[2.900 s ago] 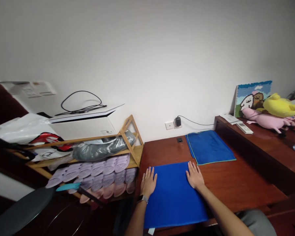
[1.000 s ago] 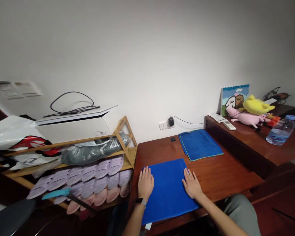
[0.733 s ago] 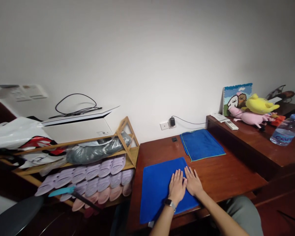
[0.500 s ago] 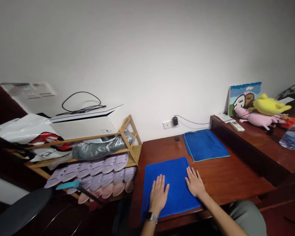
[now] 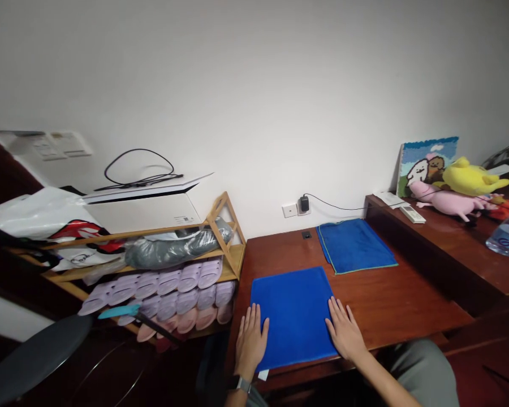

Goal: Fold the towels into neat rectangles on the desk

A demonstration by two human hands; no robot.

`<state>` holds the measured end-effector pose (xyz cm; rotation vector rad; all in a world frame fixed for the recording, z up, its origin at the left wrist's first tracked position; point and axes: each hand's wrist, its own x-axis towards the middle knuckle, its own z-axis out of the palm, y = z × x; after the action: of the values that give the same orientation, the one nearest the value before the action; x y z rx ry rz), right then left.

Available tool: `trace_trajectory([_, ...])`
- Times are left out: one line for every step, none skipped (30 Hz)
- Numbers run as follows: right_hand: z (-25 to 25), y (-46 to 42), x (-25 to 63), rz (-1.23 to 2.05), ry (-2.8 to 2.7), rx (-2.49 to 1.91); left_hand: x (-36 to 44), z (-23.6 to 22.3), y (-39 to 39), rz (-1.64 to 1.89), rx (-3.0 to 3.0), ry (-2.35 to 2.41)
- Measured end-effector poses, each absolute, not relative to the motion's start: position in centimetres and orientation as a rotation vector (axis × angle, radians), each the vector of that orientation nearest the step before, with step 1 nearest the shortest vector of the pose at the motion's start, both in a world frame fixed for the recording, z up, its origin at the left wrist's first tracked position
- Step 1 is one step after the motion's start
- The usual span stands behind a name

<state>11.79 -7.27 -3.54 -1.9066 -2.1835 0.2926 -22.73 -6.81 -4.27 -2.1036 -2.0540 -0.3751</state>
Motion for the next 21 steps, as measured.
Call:
trace_trajectory([-3.6, -7.5, 11.9, 0.307, -2.182, -1.909, -22.7, -3.9, -6.9, -0.380, -2.109, -2.034])
trace_trajectory([-3.6, -7.7, 11.9, 0.319, -2.179, -1.909, -22.4, -3.4, -7.0, -0.391, -2.116, -2.008])
trace_trajectory([-3.6, -7.7, 11.9, 0.326, -2.173, -1.909, -21.8, -2.9, -7.1, -0.407, -2.124, -1.980])
trace_trajectory([-3.6, -7.7, 11.9, 0.331, -2.166, -1.910, -20.7, -2.4, -7.2, -0.427, -2.141, -1.951])
trace_trajectory([-3.6, -7.6, 11.8, 0.331, -2.161, -1.909, -19.2, -1.8, -7.4, -0.447, -2.175, -1.920])
trace_trajectory([-3.7, -7.6, 11.8, 0.327, -2.157, -1.904, -17.3, -1.3, -7.5, -0.461, -2.235, -1.884])
trace_trajectory([-3.8, -7.5, 11.8, 0.321, -2.155, -1.898, -15.0, -0.9, -7.6, -0.469, -2.316, -1.843])
trace_trajectory([-3.9, -7.5, 11.8, 0.314, -2.156, -1.891, -12.5, -0.5, -7.7, -0.465, -2.420, -1.793])
trace_trajectory([-4.0, -7.5, 11.9, 0.308, -2.161, -1.882, -10.0, -0.2, -7.9, -0.457, -2.531, -1.733])
trace_trajectory([-4.2, -7.5, 12.0, 0.300, -2.174, -1.868, -7.6, -0.1, -8.0, -0.452, -2.629, -1.681])
trace_trajectory([-4.4, -7.4, 12.1, 0.291, -2.191, -1.851, -5.6, 0.0, -8.1, -0.445, -2.712, -1.638])
trace_trajectory([-4.5, -7.4, 12.2, 0.283, -2.208, -1.832, -4.1, -0.1, -8.2, -0.440, -2.770, -1.613])
trace_trajectory([-4.7, -7.4, 12.2, 0.276, -2.216, -1.818, -3.1, -0.2, -8.2, -0.434, -2.804, -1.606])
trace_trajectory([-4.8, -7.4, 12.2, 0.272, -2.213, -1.812, -2.9, -0.5, -8.3, -0.428, -2.813, -1.616])
trace_trajectory([-4.9, -7.4, 12.2, 0.272, -2.200, -1.816, -3.3, -0.8, -8.5, -0.421, -2.794, -1.646])
trace_trajectory([-4.9, -7.4, 12.2, 0.274, -2.181, -1.825, -4.3, -1.2, -8.6, -0.412, -2.749, -1.692])
trace_trajectory([-4.9, -7.4, 12.2, 0.278, -2.160, -1.838, -5.9, -1.7, -8.9, -0.402, -2.684, -1.749])
trace_trajectory([-5.0, -7.4, 12.1, 0.278, -2.145, -1.848, -7.9, -2.2, -9.2, -0.393, -2.602, -1.812])
trace_trajectory([-5.0, -7.4, 12.1, 0.272, -2.135, -1.851, -10.1, -2.7, -9.6, -0.386, -2.506, -1.878])
trace_trajectory([-4.9, -7.4, 12.1, 0.263, -2.130, -1.850, -12.4, -3.2, -10.1, -0.384, -2.402, -1.940])
trace_trajectory([-4.9, -7.4, 12.0, 0.251, -2.127, -1.847, -14.7, -3.7, -10.7, -0.387, -2.300, -1.990])
